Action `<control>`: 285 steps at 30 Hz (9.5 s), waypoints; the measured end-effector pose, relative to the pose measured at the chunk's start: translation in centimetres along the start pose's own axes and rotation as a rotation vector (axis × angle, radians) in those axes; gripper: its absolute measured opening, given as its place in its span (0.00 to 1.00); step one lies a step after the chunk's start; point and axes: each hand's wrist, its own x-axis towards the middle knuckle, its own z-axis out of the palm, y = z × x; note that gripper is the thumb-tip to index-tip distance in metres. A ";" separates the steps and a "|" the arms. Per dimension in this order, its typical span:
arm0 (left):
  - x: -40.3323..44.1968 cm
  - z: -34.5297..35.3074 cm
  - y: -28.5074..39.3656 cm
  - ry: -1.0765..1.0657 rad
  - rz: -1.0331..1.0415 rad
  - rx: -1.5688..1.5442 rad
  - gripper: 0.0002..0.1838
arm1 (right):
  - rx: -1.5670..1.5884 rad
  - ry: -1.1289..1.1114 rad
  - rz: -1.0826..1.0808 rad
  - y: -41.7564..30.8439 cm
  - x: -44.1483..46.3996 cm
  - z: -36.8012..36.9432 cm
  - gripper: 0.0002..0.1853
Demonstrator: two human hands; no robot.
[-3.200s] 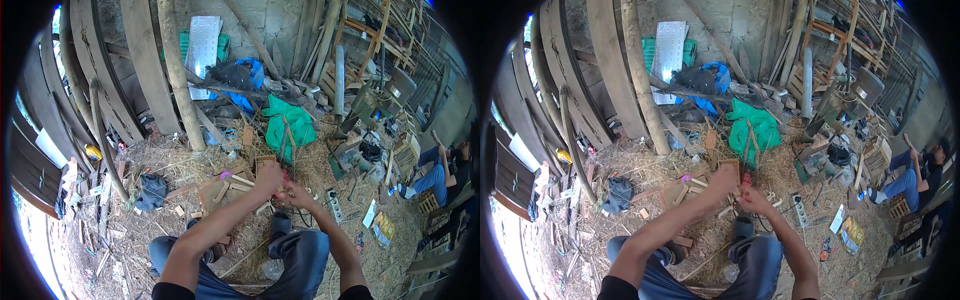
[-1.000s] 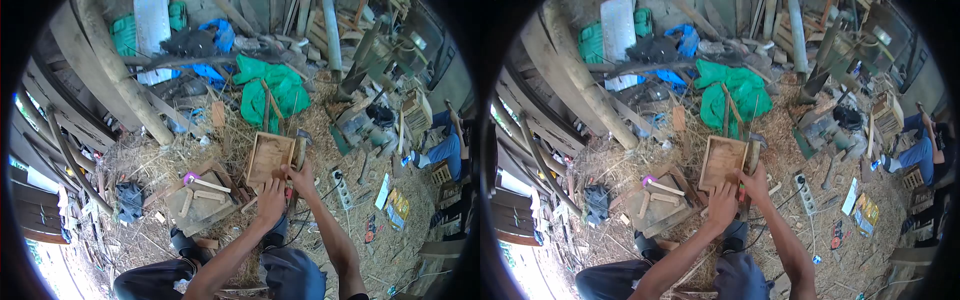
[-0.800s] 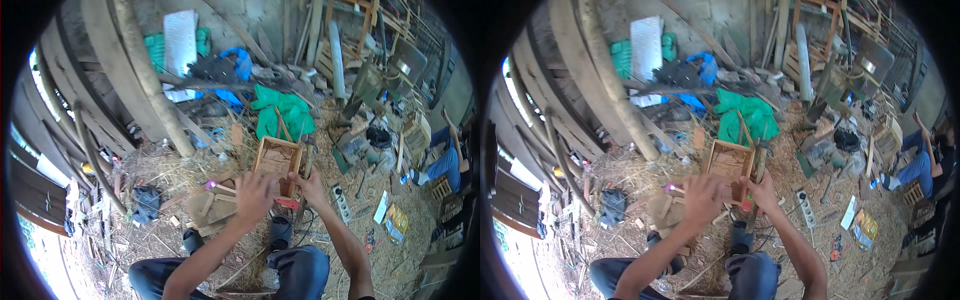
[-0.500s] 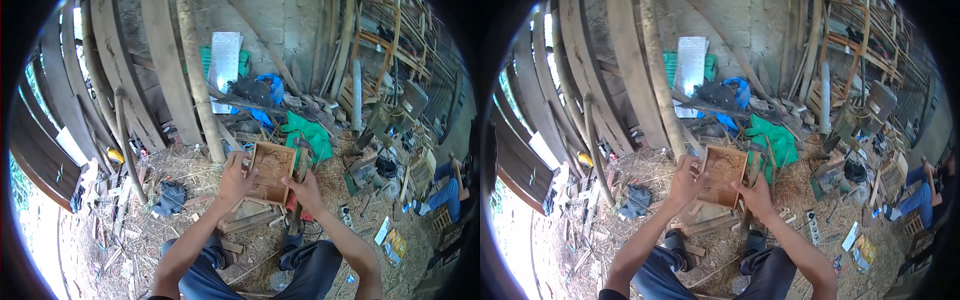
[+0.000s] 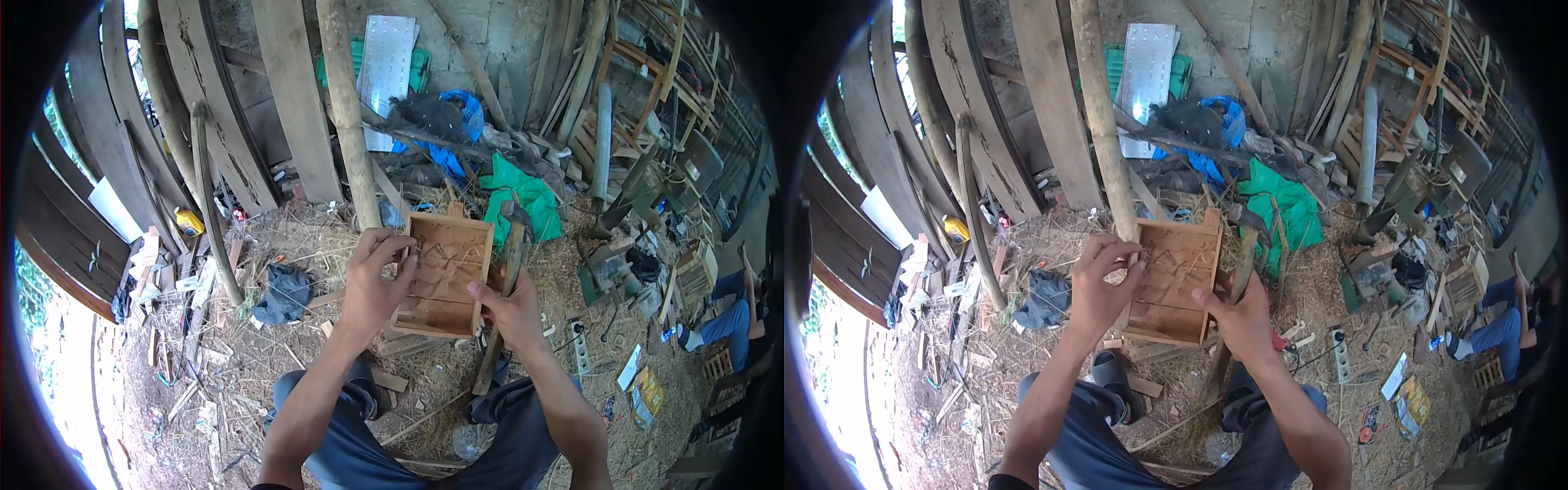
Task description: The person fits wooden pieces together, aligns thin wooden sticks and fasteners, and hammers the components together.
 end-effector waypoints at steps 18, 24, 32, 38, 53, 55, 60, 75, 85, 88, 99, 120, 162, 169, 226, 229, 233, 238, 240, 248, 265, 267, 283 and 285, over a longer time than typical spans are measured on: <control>-0.2 1.3 -0.9 -0.217 0.065 0.143 0.13 | -0.022 -0.015 -0.069 1.2 0.9 -0.8 0.23; 0.1 2.0 -1.3 -0.116 -0.054 -0.105 0.12 | -0.003 0.017 -0.036 1.1 0.8 -1.2 0.20; -0.3 0.3 -0.4 -0.258 0.103 0.079 0.12 | -0.016 0.061 -0.005 0.5 0.8 -1.0 0.18; -0.4 0.2 -0.1 -0.351 0.176 0.226 0.13 | 0.017 0.081 0.021 0.8 1.1 -1.2 0.17; -1.8 3.4 0.9 -0.414 -0.206 -0.517 0.06 | -0.088 0.218 0.009 2.2 1.6 -1.9 0.21; -1.8 3.3 0.6 -0.401 -0.359 -0.726 0.06 | -0.087 0.206 -0.002 2.0 1.6 -2.0 0.21; -1.5 3.2 0.6 -0.370 -0.338 -0.814 0.07 | -0.040 0.199 0.006 2.3 1.6 -2.7 0.20; 1.8 14.1 -2.0 -0.389 -0.362 -0.656 0.10 | -0.116 0.291 0.142 3.1 5.9 -12.2 0.14; -12.2 36.8 -9.3 -0.625 -0.522 -0.138 0.08 | -0.071 0.686 0.362 24.3 4.5 -26.4 0.12; -15.3 40.1 -11.1 -0.580 -0.421 -0.082 0.09 | -0.003 0.723 0.439 31.9 3.5 -29.9 0.10; -11.8 28.1 -7.7 -0.505 -0.534 -0.384 0.09 | -0.739 0.815 0.315 29.0 4.0 -29.9 0.18; -17.4 11.6 -18.9 0.043 -0.372 0.211 0.06 | -0.920 -0.017 0.075 11.4 5.2 -2.8 0.16; -0.3 4.6 -0.9 -0.209 -0.343 -0.652 0.08 | 0.208 0.048 0.044 -1.2 3.4 -0.8 0.14; -0.5 5.3 -0.9 -0.173 -0.338 -0.648 0.07 | 0.211 0.057 0.030 -0.6 3.6 -0.7 0.12; 1.1 0.4 -4.6 -0.004 -0.972 -1.544 0.13 | -0.396 -0.017 -0.162 -1.1 6.9 2.8 0.11; 0.7 1.2 -3.6 -0.116 -1.021 -1.572 0.13 | -0.237 -0.004 -0.120 -3.1 5.1 2.8 0.15; 0.2 2.7 -2.6 -0.287 -1.140 -1.557 0.07 | -0.121 -0.025 -0.111 -2.3 5.0 2.0 0.21; 0.1 3.2 -2.1 -0.329 -1.128 -1.373 0.09 | -0.245 0.028 -0.257 -1.5 5.5 1.7 0.19; 0.1 3.2 -1.8 -0.367 -1.057 -1.227 0.12 | -0.244 0.031 -0.254 -1.2 5.7 1.3 0.19; 0.1 3.6 -2.4 -0.326 -1.005 -1.253 0.11 | -0.355 0.008 -0.233 -1.1 5.7 -0.1 0.21; -0.5 3.1 -2.0 -0.054 -0.856 -1.264 0.13 | -0.328 -0.043 -0.243 0.1 3.2 1.6 0.14; -0.5 3.0 -1.9 -0.081 -0.862 -1.224 0.12 | -0.438 -0.010 -0.274 0.1 3.2 1.4 0.14; -0.2 2.5 -1.1 -0.020 -0.783 -1.236 0.12 | 0.054 -0.022 -0.099 -1.3 2.9 1.7 0.13; -0.3 2.5 -1.4 -0.043 -0.802 -1.206 0.12 | 0.108 0.025 -0.067 -1.8 3.2 1.1 0.13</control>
